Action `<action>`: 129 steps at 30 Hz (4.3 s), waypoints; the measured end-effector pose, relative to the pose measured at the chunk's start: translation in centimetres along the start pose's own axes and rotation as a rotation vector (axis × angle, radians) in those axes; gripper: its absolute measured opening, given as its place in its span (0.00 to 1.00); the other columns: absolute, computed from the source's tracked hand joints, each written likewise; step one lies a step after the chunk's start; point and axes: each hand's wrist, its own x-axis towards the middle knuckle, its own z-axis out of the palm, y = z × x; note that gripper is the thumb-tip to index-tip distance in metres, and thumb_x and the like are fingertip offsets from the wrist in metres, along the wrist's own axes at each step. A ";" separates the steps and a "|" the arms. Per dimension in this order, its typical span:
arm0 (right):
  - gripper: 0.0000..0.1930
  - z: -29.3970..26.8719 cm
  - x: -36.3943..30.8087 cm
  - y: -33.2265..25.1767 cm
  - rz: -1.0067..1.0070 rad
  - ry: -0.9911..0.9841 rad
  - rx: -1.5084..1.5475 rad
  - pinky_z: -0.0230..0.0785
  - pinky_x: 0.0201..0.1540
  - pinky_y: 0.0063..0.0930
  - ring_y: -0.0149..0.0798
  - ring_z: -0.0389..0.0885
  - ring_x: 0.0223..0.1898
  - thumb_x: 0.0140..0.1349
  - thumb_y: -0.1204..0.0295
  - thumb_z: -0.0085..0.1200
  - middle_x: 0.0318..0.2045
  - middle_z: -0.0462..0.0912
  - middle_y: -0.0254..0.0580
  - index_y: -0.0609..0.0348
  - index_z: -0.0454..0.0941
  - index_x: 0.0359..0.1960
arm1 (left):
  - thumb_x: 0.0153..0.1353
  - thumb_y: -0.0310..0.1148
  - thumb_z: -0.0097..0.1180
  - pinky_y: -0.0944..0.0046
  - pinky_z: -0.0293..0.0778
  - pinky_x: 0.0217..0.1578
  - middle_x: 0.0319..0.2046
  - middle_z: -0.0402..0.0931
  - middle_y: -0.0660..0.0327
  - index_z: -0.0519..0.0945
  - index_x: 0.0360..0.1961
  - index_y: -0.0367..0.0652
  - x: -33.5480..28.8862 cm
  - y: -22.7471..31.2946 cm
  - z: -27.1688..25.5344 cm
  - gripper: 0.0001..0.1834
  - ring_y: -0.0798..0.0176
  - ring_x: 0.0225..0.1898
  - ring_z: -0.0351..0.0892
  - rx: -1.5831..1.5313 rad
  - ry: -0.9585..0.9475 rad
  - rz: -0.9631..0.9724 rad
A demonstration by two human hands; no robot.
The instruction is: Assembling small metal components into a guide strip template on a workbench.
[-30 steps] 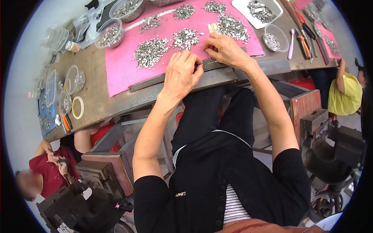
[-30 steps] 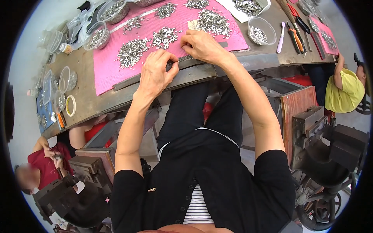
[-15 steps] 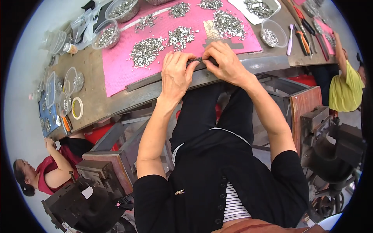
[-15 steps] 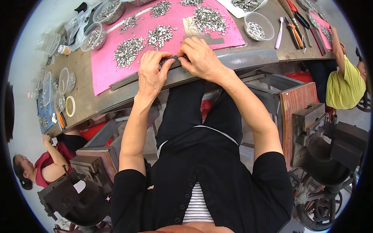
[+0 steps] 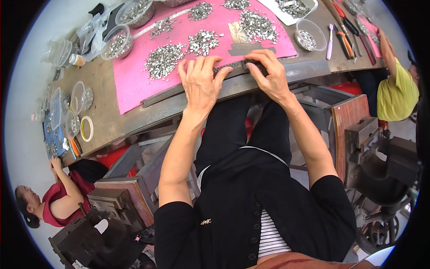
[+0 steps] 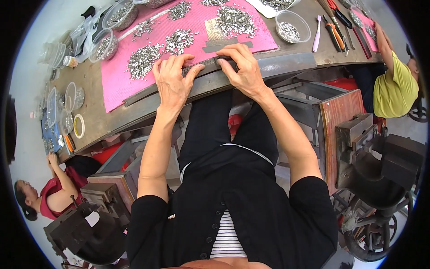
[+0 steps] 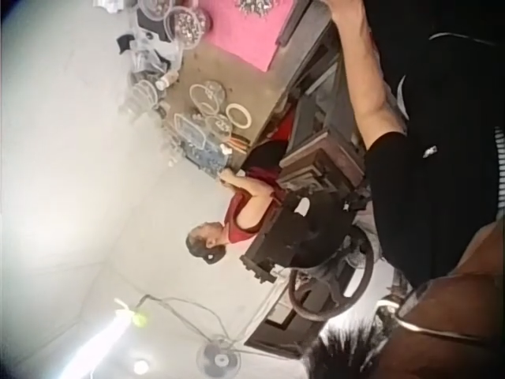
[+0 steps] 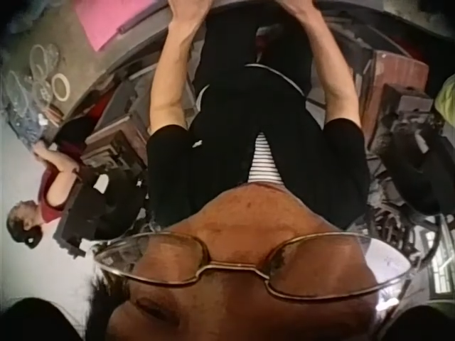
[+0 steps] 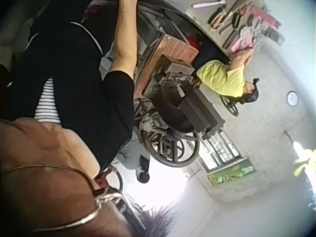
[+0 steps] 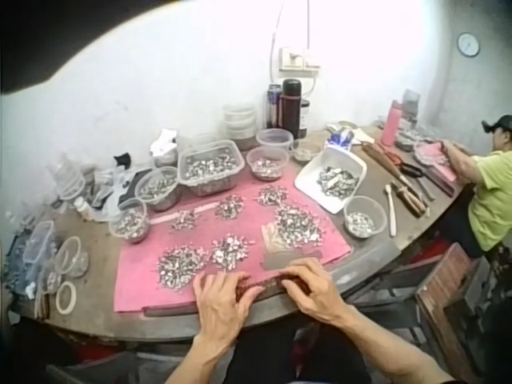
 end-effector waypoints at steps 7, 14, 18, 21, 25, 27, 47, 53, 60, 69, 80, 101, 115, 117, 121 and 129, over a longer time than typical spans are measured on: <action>0.18 0.1 -0.6 0.1 -0.039 -0.011 -0.108 0.71 0.52 0.39 0.49 0.77 0.49 0.56 0.72 0.68 0.47 0.80 0.46 0.60 0.81 0.48 | 0.52 0.44 0.73 0.53 0.58 0.56 0.39 0.77 0.64 0.83 0.43 0.48 -2.2 -2.1 -3.5 0.20 0.58 0.47 0.73 0.021 0.079 -0.088; 0.19 0.5 -1.3 -0.5 -0.106 0.038 -0.195 0.72 0.52 0.40 0.51 0.76 0.49 0.52 0.75 0.70 0.45 0.79 0.46 0.62 0.79 0.45 | 0.53 0.39 0.73 0.55 0.58 0.52 0.36 0.75 0.62 0.79 0.39 0.45 -4.5 -2.8 -3.5 0.17 0.57 0.42 0.73 0.042 0.073 -0.084; 0.20 0.9 -2.4 -0.7 -0.149 0.100 -0.245 0.72 0.52 0.41 0.52 0.76 0.49 0.50 0.77 0.71 0.45 0.79 0.45 0.62 0.79 0.45 | 0.51 0.32 0.74 0.58 0.58 0.47 0.32 0.73 0.61 0.76 0.34 0.44 -5.1 -2.7 -3.1 0.17 0.57 0.38 0.74 -0.077 0.099 -0.056; 0.21 1.1 -2.8 -0.5 -0.167 0.122 -0.282 0.71 0.52 0.41 0.51 0.78 0.49 0.48 0.78 0.73 0.46 0.80 0.46 0.62 0.78 0.45 | 0.50 0.32 0.75 0.58 0.58 0.47 0.31 0.73 0.61 0.76 0.35 0.44 -5.4 -2.9 -2.8 0.17 0.58 0.37 0.73 -0.076 0.137 -0.021; 0.22 1.2 -2.8 -0.5 -0.163 0.122 -0.286 0.72 0.52 0.41 0.51 0.78 0.49 0.48 0.77 0.73 0.46 0.81 0.45 0.61 0.79 0.45 | 0.50 0.32 0.75 0.58 0.58 0.46 0.31 0.73 0.62 0.77 0.34 0.44 -5.6 -3.1 -2.6 0.17 0.58 0.37 0.73 -0.060 0.153 -0.015; 0.22 1.2 -2.7 -0.5 -0.161 0.120 -0.289 0.72 0.52 0.41 0.51 0.78 0.49 0.48 0.77 0.73 0.46 0.81 0.45 0.61 0.79 0.45 | 0.50 0.33 0.75 0.58 0.58 0.46 0.31 0.73 0.62 0.77 0.35 0.44 -5.5 -3.1 -2.5 0.17 0.58 0.38 0.73 -0.062 0.156 -0.001; 0.16 5.3 7.9 1.2 -0.182 -0.249 -0.212 0.71 0.46 0.42 0.52 0.77 0.41 0.60 0.72 0.60 0.39 0.76 0.50 0.61 0.79 0.50 | 0.74 0.51 0.43 0.23 0.43 0.68 0.69 0.64 0.43 0.70 0.65 0.31 1.9 -3.8 -1.2 0.33 0.34 0.72 0.57 0.154 -0.283 0.056; 0.11 4.6 7.3 0.6 -0.089 -0.368 -0.147 0.72 0.47 0.41 0.53 0.77 0.42 0.60 0.74 0.57 0.38 0.76 0.50 0.62 0.78 0.43 | 0.75 0.52 0.41 0.20 0.36 0.68 0.72 0.61 0.48 0.66 0.68 0.31 0.8 -2.1 -2.3 0.34 0.34 0.74 0.51 0.020 -0.397 0.061; 0.08 0.7 6.4 0.8 0.001 -0.343 -0.078 0.74 0.38 0.34 0.42 0.82 0.36 0.62 0.78 0.59 0.37 0.79 0.43 0.60 0.82 0.42 | 0.76 0.54 0.38 0.20 0.31 0.68 0.74 0.60 0.60 0.67 0.71 0.44 -0.3 -3.7 -6.0 0.32 0.36 0.77 0.45 -0.038 -0.599 -0.043; 0.09 2.0 6.2 1.0 -0.037 -0.353 -0.051 0.74 0.39 0.35 0.45 0.81 0.36 0.62 0.78 0.58 0.36 0.79 0.43 0.57 0.83 0.44 | 0.58 0.36 0.67 0.32 0.50 0.64 0.40 0.82 0.67 0.86 0.40 0.51 1.1 -4.6 -4.7 0.09 0.56 0.53 0.74 -0.041 -0.136 0.012; 0.11 2.2 6.3 1.5 0.038 -0.326 -0.075 0.75 0.39 0.35 0.43 0.83 0.36 0.60 0.78 0.60 0.34 0.80 0.44 0.58 0.83 0.45 | 0.56 0.36 0.68 0.47 0.55 0.59 0.31 0.79 0.67 0.87 0.34 0.50 3.4 -4.3 -1.0 0.06 0.59 0.43 0.74 0.055 -0.154 0.112; 0.07 3.9 6.7 1.3 0.096 -0.303 -0.164 0.74 0.44 0.44 0.53 0.81 0.40 0.61 0.71 0.57 0.34 0.81 0.50 0.62 0.81 0.38 | 0.55 0.36 0.65 0.39 0.56 0.56 0.29 0.79 0.64 0.86 0.32 0.50 4.3 -3.9 -0.5 0.05 0.56 0.40 0.76 -0.074 -0.273 0.123; 0.05 5.0 2.0 -2.9 -0.083 -0.096 -0.025 0.69 0.43 0.38 0.46 0.77 0.37 0.59 0.76 0.64 0.33 0.79 0.41 0.59 0.83 0.36 | 0.54 0.34 0.67 0.52 0.59 0.58 0.30 0.79 0.66 0.83 0.33 0.45 -0.1 -3.5 -3.3 0.08 0.62 0.38 0.77 -0.124 -0.111 0.087; 0.05 5.1 1.9 -3.0 -0.090 -0.102 -0.041 0.69 0.43 0.38 0.45 0.77 0.38 0.58 0.76 0.64 0.34 0.80 0.41 0.59 0.83 0.36 | 0.54 0.34 0.67 0.51 0.59 0.58 0.31 0.79 0.65 0.83 0.33 0.45 -0.2 -3.5 -3.3 0.08 0.62 0.39 0.77 -0.103 -0.132 0.084; 0.06 5.2 1.9 -3.0 -0.109 -0.115 -0.073 0.69 0.43 0.38 0.45 0.78 0.38 0.58 0.76 0.64 0.34 0.81 0.39 0.58 0.84 0.37 | 0.53 0.34 0.67 0.47 0.57 0.61 0.31 0.80 0.66 0.83 0.34 0.46 -0.4 -3.6 -3.0 0.09 0.61 0.40 0.77 -0.129 -0.103 0.103; 0.07 3.6 4.5 -0.3 -0.035 -0.136 -0.062 0.73 0.39 0.36 0.47 0.81 0.35 0.63 0.73 0.60 0.33 0.82 0.44 0.59 0.84 0.41 | 0.58 0.33 0.67 0.45 0.57 0.61 0.31 0.80 0.64 0.83 0.38 0.46 -0.7 -3.3 -3.0 0.08 0.59 0.39 0.77 -0.186 -0.107 0.064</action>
